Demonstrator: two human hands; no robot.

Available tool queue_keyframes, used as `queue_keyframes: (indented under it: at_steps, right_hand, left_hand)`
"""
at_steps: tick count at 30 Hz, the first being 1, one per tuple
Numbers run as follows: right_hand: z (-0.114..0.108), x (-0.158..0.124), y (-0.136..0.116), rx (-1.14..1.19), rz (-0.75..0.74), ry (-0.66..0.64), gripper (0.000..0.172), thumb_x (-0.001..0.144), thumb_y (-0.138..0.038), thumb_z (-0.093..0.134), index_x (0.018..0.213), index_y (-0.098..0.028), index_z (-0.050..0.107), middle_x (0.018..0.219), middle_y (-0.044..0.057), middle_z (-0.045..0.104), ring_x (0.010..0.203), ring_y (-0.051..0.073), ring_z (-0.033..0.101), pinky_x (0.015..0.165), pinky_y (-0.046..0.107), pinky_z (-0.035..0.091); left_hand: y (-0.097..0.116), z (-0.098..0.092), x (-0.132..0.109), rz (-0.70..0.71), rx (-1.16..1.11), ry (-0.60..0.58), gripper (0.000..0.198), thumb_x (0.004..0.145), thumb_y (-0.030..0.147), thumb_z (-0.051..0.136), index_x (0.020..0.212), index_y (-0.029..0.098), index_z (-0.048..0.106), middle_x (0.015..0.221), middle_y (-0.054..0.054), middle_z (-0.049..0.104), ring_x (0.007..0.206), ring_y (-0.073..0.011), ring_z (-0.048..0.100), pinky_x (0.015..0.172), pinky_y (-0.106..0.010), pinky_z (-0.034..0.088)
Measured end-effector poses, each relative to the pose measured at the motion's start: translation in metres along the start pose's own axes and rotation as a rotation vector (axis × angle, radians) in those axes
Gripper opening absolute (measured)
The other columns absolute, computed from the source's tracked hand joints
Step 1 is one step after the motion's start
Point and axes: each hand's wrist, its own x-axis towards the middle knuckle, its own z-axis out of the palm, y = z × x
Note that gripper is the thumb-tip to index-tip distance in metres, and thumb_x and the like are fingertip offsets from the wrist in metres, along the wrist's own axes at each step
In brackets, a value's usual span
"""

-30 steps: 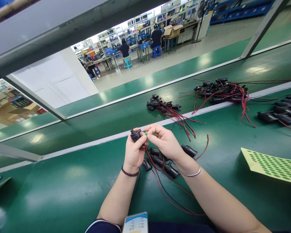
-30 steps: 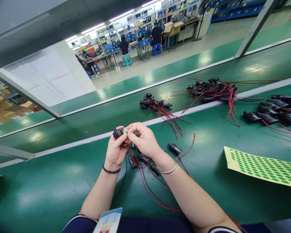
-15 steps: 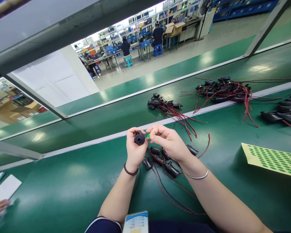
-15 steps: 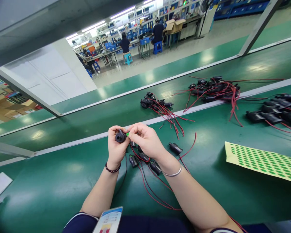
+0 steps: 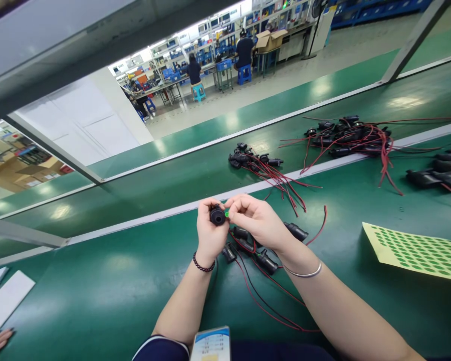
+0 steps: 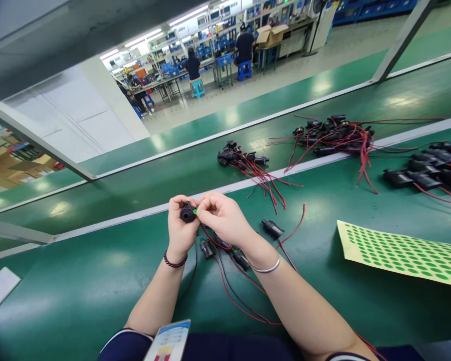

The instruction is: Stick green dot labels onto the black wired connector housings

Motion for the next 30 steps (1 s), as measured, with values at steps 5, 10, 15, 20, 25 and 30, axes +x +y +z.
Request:
queue_keyframes:
  at_steps: [5,10,15,20,25,30]
  right_hand:
    - [0.0003,-0.0006,-0.0001,-0.064,-0.023,0.012,0.009,0.070,-0.022,0.062,0.063,-0.019,0.058,0.087,0.005,0.062,0.078,0.017,0.060,0.071,0.031,0.051]
    - [0.0003,0.0000,0.0017,-0.101,-0.037,0.010,0.009,0.070,-0.025,0.061,0.064,-0.019,0.058,0.087,0.005,0.062,0.077,0.016,0.060,0.070,0.030,0.050]
    - [0.0005,0.0004,0.0025,-0.125,-0.051,0.011,0.008,0.070,-0.023,0.060,0.063,-0.019,0.059,0.087,0.006,0.062,0.077,0.017,0.060,0.069,0.031,0.050]
    - [0.0011,-0.0005,0.0017,-0.137,-0.067,0.019,0.008,0.070,-0.022,0.060,0.062,-0.019,0.058,0.086,0.006,0.062,0.075,0.016,0.059,0.066,0.029,0.049]
    - [0.0013,-0.0012,0.0013,-0.148,-0.074,0.024,0.008,0.068,-0.021,0.059,0.061,-0.019,0.057,0.084,0.005,0.062,0.074,0.016,0.059,0.066,0.029,0.049]
    - [0.0008,-0.0012,0.0008,-0.167,-0.084,0.017,0.006,0.067,-0.018,0.058,0.061,-0.019,0.058,0.084,0.005,0.062,0.075,0.016,0.060,0.066,0.028,0.050]
  left_hand:
    - [0.0003,-0.0008,-0.0018,-0.002,0.052,-0.003,0.026,0.067,0.010,0.060,0.087,0.022,0.050,0.082,0.002,0.055,0.075,-0.0135,0.054,0.074,-0.028,0.043]
    - [-0.0010,-0.0005,-0.0031,0.008,0.067,-0.002,0.025,0.068,0.011,0.061,0.088,0.022,0.050,0.083,0.002,0.055,0.075,-0.0134,0.055,0.075,-0.028,0.044]
    - [-0.0036,-0.0005,-0.0046,0.025,0.083,0.004,0.025,0.068,0.011,0.061,0.089,0.023,0.051,0.083,0.002,0.056,0.076,-0.0139,0.056,0.078,-0.030,0.045]
    - [-0.0063,-0.0012,-0.0061,0.053,0.106,0.001,0.027,0.069,0.010,0.060,0.090,0.023,0.050,0.084,0.001,0.056,0.078,-0.0147,0.056,0.078,-0.031,0.046]
    - [-0.0074,-0.0014,-0.0059,0.095,0.098,-0.001,0.026,0.068,0.010,0.059,0.089,0.023,0.050,0.084,0.002,0.056,0.078,-0.0143,0.057,0.078,-0.030,0.046]
    - [-0.0078,-0.0018,-0.0061,0.107,0.101,-0.011,0.025,0.070,0.010,0.059,0.089,0.023,0.050,0.084,0.001,0.055,0.080,-0.0147,0.056,0.079,-0.031,0.046]
